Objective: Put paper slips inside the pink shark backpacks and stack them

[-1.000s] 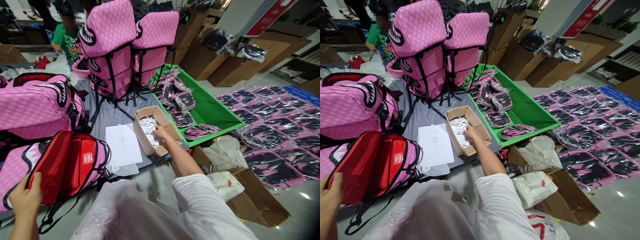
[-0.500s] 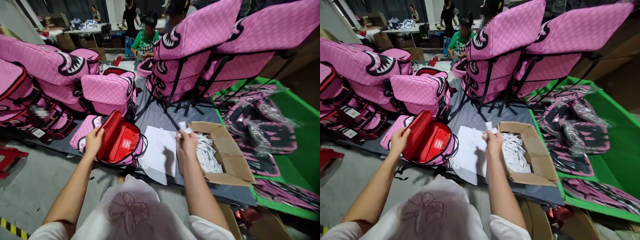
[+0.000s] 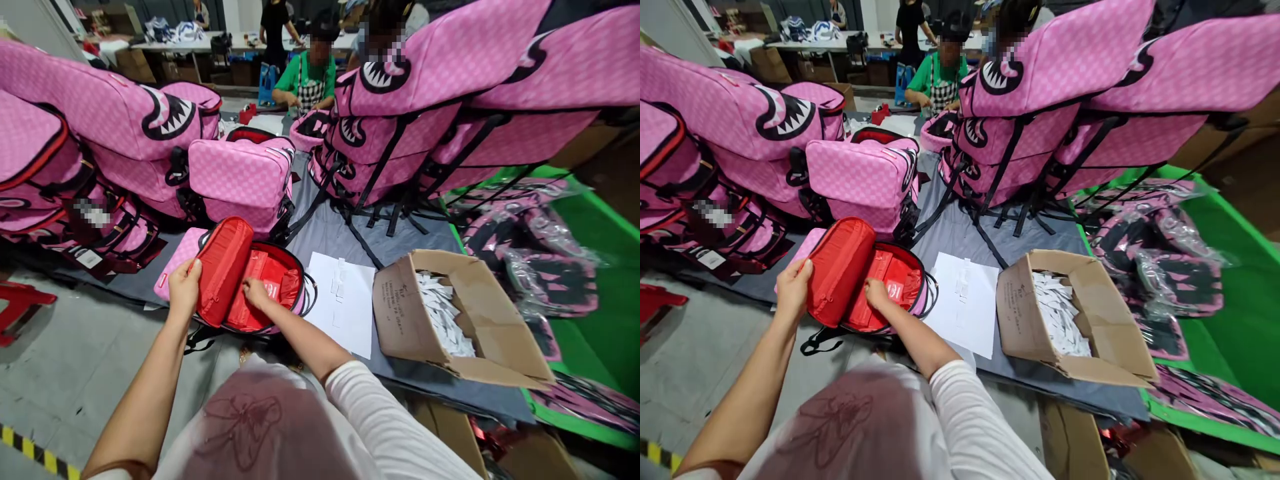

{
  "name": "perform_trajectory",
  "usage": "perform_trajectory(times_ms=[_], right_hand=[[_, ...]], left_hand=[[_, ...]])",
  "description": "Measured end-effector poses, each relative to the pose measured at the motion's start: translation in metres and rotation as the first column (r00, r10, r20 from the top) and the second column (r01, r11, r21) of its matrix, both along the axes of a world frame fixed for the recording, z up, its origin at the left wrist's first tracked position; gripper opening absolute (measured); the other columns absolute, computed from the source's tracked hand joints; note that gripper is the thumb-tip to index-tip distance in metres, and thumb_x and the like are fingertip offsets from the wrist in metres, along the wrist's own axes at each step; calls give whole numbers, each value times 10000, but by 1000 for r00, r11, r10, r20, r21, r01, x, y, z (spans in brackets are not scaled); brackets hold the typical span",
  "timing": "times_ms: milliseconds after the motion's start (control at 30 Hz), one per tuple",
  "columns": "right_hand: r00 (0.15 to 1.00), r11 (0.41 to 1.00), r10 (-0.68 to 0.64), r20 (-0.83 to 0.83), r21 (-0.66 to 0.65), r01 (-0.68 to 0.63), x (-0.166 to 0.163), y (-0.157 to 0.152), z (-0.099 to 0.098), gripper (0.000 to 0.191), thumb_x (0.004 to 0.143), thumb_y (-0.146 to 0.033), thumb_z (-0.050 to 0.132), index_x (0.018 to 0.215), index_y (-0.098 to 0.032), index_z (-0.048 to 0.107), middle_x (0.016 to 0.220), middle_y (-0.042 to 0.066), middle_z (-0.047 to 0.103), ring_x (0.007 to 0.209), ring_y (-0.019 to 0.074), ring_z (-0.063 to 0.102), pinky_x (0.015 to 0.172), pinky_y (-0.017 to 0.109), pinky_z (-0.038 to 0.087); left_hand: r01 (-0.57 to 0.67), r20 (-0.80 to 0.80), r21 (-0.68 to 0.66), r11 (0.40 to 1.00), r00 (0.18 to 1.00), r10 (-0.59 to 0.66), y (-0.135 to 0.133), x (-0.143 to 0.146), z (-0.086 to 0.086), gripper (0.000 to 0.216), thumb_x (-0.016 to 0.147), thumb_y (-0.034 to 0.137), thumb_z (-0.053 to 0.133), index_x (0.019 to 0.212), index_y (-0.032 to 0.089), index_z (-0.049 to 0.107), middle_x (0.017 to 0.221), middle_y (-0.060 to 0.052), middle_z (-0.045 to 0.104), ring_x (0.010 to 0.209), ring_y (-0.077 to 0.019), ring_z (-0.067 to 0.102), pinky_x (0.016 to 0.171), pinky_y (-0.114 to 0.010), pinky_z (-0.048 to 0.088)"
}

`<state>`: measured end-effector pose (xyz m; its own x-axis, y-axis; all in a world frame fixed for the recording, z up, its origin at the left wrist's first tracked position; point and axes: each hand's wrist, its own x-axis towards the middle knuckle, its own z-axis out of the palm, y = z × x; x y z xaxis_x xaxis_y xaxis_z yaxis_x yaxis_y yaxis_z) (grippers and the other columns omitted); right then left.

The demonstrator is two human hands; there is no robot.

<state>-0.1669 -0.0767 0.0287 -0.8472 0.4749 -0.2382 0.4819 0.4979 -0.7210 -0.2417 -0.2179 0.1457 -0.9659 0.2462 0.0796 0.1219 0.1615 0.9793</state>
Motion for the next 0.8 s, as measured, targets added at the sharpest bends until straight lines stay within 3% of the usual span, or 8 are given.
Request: perform_trajectory(times_ms=[100,200,367,533,633,800], right_hand=[[991,969,78,111,225,-102,-10,33,-9,343,951,-45,428,1188,-144,656,1216,150,656,1095,224,603,888,304,475],[974,906,146,171,372,-201,-35,57,-13,418,977,-55,329,1308,-95,582,1374,222,528,1225,275,502,952,372,459],[915,809,309,258,434,-396,-71,73,-26,409,965,-51,305,1233,-4,611,1295,277,538,1200,326,480,991,452,425],[875,742,370,313,467,-481,-68,85,-30,412,976,-66,296,1290,-28,558,1281,256,546,1165,304,532,969,400,441],[881,743,332,337,482,-464,-61,90,-27,398,990,-91,302,1333,-69,504,1276,247,559,1142,289,578,933,364,465],[893,799,259,368,438,-412,-63,95,-25,369,1003,-93,307,1332,-101,472,1213,229,631,1077,277,655,892,358,495]], left_hand=[[97,69,22,995,993,-98,1,3,-8,397,740,486,686,931,139,713,812,-23,691,743,-164,602,705,-259,475],[104,108,50,993,988,-108,1,6,-9,401,740,493,705,942,146,708,822,-25,707,748,-165,622,710,-260,488],[35,265,119,992,962,-65,-9,-14,-7,454,688,562,708,914,170,674,827,-44,729,792,-215,683,693,-310,536],[-77,401,135,988,916,17,-22,-42,-19,487,625,574,763,881,169,674,805,-54,734,841,-256,711,710,-350,564],[-74,445,174,982,896,-11,-25,-49,-26,522,588,575,796,888,166,673,801,-56,736,858,-272,716,712,-357,570],[-28,433,162,986,900,-45,-29,-57,-28,557,563,605,798,874,164,658,777,-50,729,796,-250,708,695,-344,565]])
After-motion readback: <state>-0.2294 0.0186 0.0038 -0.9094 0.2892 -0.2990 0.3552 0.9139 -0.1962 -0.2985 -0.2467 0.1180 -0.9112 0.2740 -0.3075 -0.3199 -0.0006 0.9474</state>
